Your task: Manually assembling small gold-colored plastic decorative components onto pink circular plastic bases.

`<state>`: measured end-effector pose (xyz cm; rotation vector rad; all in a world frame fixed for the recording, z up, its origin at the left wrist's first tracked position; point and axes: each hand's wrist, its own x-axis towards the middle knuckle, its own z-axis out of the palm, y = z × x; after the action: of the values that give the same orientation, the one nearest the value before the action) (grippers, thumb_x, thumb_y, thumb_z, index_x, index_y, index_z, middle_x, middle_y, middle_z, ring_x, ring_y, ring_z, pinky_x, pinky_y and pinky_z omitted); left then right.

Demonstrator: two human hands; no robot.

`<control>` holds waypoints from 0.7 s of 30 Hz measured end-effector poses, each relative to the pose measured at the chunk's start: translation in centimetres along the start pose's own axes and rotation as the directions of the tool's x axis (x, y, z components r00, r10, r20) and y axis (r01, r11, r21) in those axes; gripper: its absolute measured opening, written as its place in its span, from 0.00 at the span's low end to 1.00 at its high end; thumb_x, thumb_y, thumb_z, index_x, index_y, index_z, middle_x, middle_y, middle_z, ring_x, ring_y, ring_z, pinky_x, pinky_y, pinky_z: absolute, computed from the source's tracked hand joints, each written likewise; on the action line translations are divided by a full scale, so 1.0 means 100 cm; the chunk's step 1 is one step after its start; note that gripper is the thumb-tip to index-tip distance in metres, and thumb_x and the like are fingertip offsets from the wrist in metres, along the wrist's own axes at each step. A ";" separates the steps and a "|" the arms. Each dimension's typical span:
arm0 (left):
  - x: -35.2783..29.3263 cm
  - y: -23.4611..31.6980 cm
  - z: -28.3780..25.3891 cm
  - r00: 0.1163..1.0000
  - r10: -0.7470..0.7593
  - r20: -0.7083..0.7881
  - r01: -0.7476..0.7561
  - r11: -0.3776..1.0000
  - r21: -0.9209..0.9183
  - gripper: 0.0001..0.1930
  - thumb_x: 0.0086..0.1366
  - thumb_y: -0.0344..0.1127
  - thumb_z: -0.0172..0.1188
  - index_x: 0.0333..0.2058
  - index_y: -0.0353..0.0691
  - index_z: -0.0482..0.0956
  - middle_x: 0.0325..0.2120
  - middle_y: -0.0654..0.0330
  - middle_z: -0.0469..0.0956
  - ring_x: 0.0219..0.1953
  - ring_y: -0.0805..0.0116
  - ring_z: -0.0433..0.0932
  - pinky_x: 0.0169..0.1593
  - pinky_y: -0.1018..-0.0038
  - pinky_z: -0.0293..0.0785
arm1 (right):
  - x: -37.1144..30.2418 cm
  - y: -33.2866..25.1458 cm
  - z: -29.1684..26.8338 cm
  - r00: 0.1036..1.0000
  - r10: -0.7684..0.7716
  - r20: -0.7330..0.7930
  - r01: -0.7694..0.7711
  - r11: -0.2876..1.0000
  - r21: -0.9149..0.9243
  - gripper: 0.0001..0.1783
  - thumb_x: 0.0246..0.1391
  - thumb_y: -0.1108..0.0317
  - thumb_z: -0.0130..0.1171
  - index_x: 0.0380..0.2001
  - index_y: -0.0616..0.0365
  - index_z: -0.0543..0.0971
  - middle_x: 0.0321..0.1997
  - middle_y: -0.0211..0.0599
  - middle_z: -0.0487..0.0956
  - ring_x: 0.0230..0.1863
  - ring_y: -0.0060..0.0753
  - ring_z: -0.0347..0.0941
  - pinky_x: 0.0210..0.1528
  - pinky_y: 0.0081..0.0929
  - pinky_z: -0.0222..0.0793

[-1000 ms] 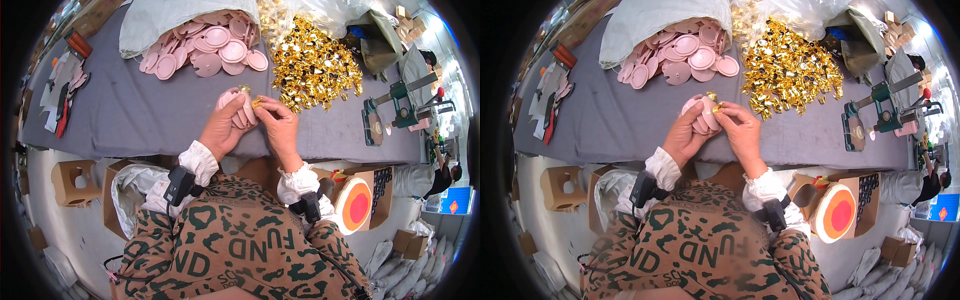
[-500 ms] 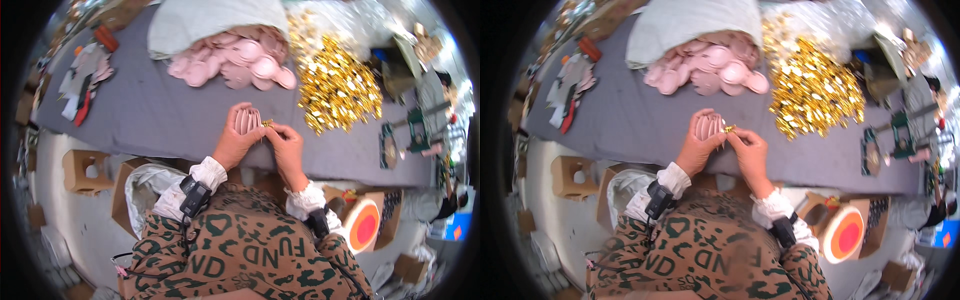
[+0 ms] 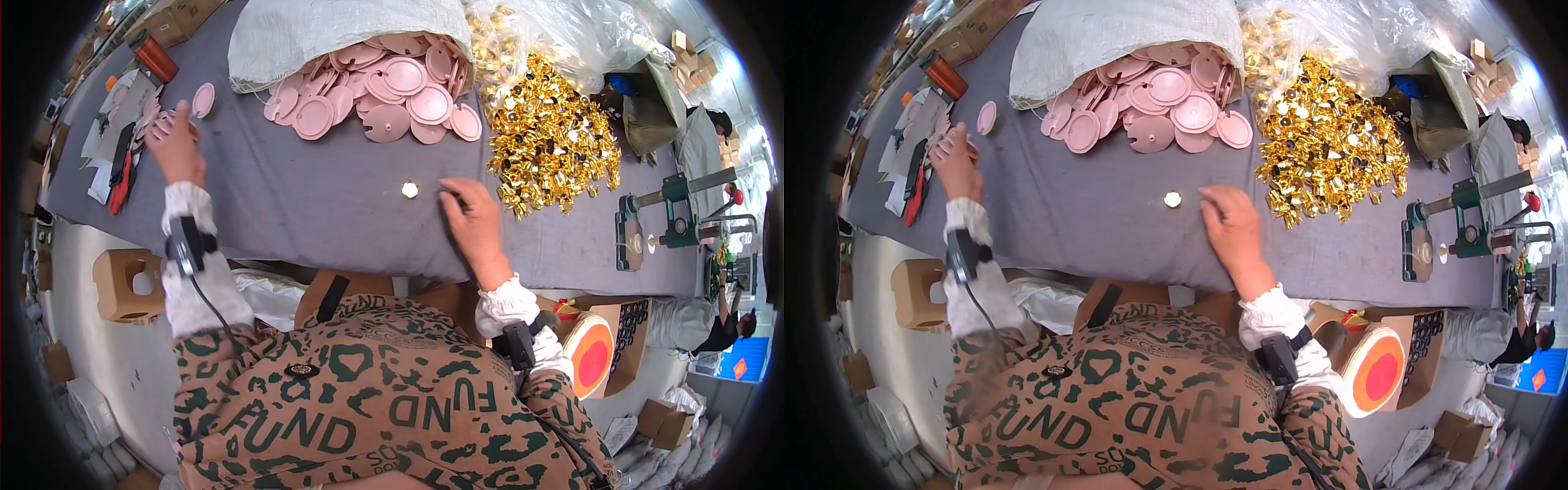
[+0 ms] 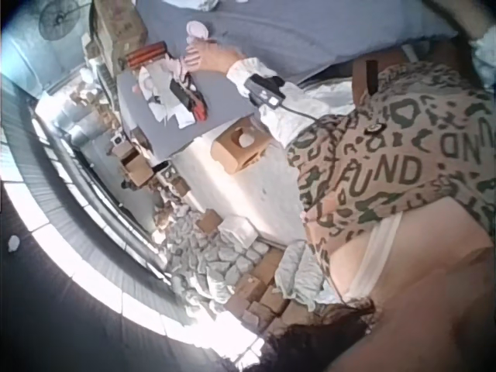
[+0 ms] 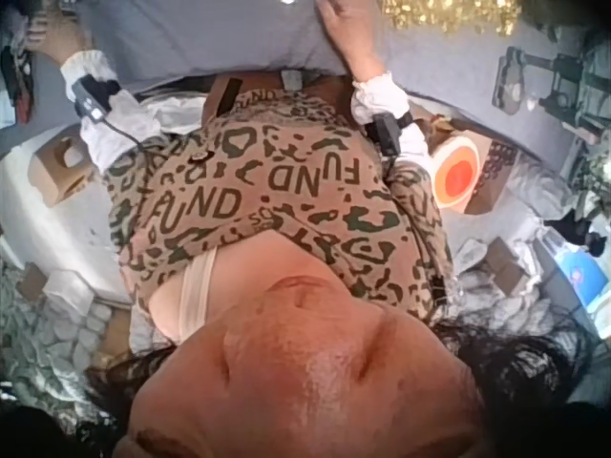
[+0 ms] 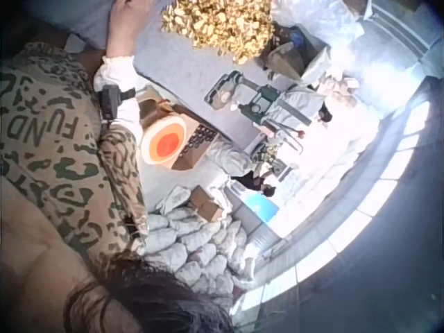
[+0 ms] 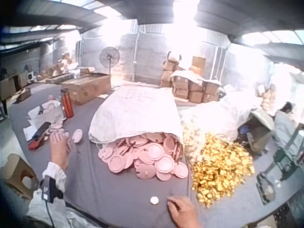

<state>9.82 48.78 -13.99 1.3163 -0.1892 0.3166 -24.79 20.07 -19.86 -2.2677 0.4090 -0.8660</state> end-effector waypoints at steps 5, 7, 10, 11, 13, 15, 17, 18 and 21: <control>-0.143 -0.002 0.041 0.675 -0.567 0.472 0.731 0.424 -0.535 0.14 0.71 0.42 0.51 0.46 0.37 0.70 0.44 0.51 0.76 0.48 0.55 0.78 0.53 0.56 0.76 | 0.020 -0.012 0.024 0.944 -0.242 0.222 0.255 0.967 -0.030 0.11 0.46 0.74 0.63 0.36 0.57 0.82 0.39 0.41 0.81 0.43 0.47 0.75 0.47 0.36 0.72; -0.191 0.009 0.064 0.499 -0.617 0.609 0.857 0.246 -0.453 0.17 0.70 0.44 0.53 0.49 0.39 0.68 0.46 0.49 0.75 0.52 0.47 0.75 0.54 0.48 0.74 | 0.016 0.004 0.023 0.962 -0.123 0.244 0.150 0.984 -0.094 0.08 0.47 0.75 0.64 0.34 0.60 0.83 0.40 0.41 0.82 0.43 0.42 0.77 0.47 0.32 0.73; -0.232 0.012 0.076 0.402 -0.616 0.677 0.910 0.188 -0.370 0.20 0.69 0.47 0.54 0.52 0.43 0.67 0.49 0.50 0.73 0.54 0.46 0.73 0.56 0.45 0.72 | 0.010 -0.018 0.005 0.958 0.223 0.180 -0.277 0.883 0.379 0.07 0.47 0.75 0.66 0.33 0.61 0.84 0.41 0.39 0.83 0.43 0.35 0.79 0.47 0.27 0.73; -0.242 0.014 0.079 0.354 -0.609 0.710 0.934 0.190 -0.302 0.22 0.68 0.50 0.54 0.54 0.45 0.66 0.52 0.51 0.72 0.56 0.47 0.71 0.57 0.45 0.70 | 0.008 -0.025 0.001 0.957 0.230 0.179 -0.283 0.883 0.374 0.07 0.47 0.75 0.66 0.33 0.61 0.84 0.41 0.39 0.83 0.43 0.35 0.79 0.47 0.27 0.73; -0.252 0.013 0.087 0.324 -0.597 0.734 0.946 0.184 -0.268 0.21 0.69 0.50 0.53 0.54 0.46 0.66 0.52 0.53 0.72 0.55 0.50 0.73 0.57 0.46 0.71 | 0.005 -0.037 -0.003 0.973 0.172 0.153 -0.228 0.825 0.518 0.08 0.47 0.75 0.67 0.34 0.60 0.85 0.42 0.38 0.83 0.43 0.28 0.79 0.46 0.23 0.73; -0.260 0.015 0.093 0.298 -0.582 0.757 0.955 0.183 -0.235 0.21 0.69 0.50 0.53 0.54 0.46 0.66 0.51 0.54 0.72 0.54 0.54 0.74 0.57 0.48 0.72 | 0.000 -0.043 -0.004 0.980 0.137 0.142 -0.191 0.845 0.499 0.07 0.47 0.76 0.67 0.34 0.60 0.85 0.41 0.38 0.83 0.42 0.29 0.80 0.45 0.23 0.74; -0.265 0.019 0.100 0.280 -0.578 0.766 0.960 0.173 -0.220 0.20 0.70 0.49 0.52 0.54 0.46 0.65 0.50 0.56 0.72 0.52 0.58 0.75 0.55 0.50 0.74 | -0.002 -0.042 -0.007 0.987 0.094 0.129 -0.145 0.865 0.480 0.07 0.48 0.76 0.66 0.33 0.60 0.85 0.41 0.38 0.84 0.41 0.30 0.80 0.44 0.23 0.74; -0.266 0.020 0.103 0.280 -0.576 0.768 0.960 0.174 -0.219 0.20 0.70 0.49 0.52 0.54 0.46 0.65 0.50 0.56 0.72 0.52 0.58 0.75 0.55 0.50 0.74 | -0.004 -0.038 -0.009 0.995 0.025 0.100 -0.065 0.906 0.417 0.07 0.48 0.76 0.66 0.33 0.60 0.84 0.41 0.38 0.84 0.40 0.30 0.80 0.43 0.23 0.74; -0.268 0.026 0.102 0.252 -0.614 0.748 0.968 0.161 -0.193 0.19 0.70 0.48 0.52 0.54 0.46 0.65 0.50 0.56 0.72 0.52 0.59 0.75 0.54 0.51 0.75 | -0.008 -0.035 -0.012 0.995 -0.068 0.074 0.037 0.935 0.352 0.07 0.47 0.77 0.66 0.33 0.60 0.84 0.40 0.39 0.84 0.39 0.31 0.80 0.42 0.24 0.75</control>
<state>-15.87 36.27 -17.50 0.5543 0.0447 -1.0925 -26.04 22.49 -17.17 -1.9824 0.1402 -0.7944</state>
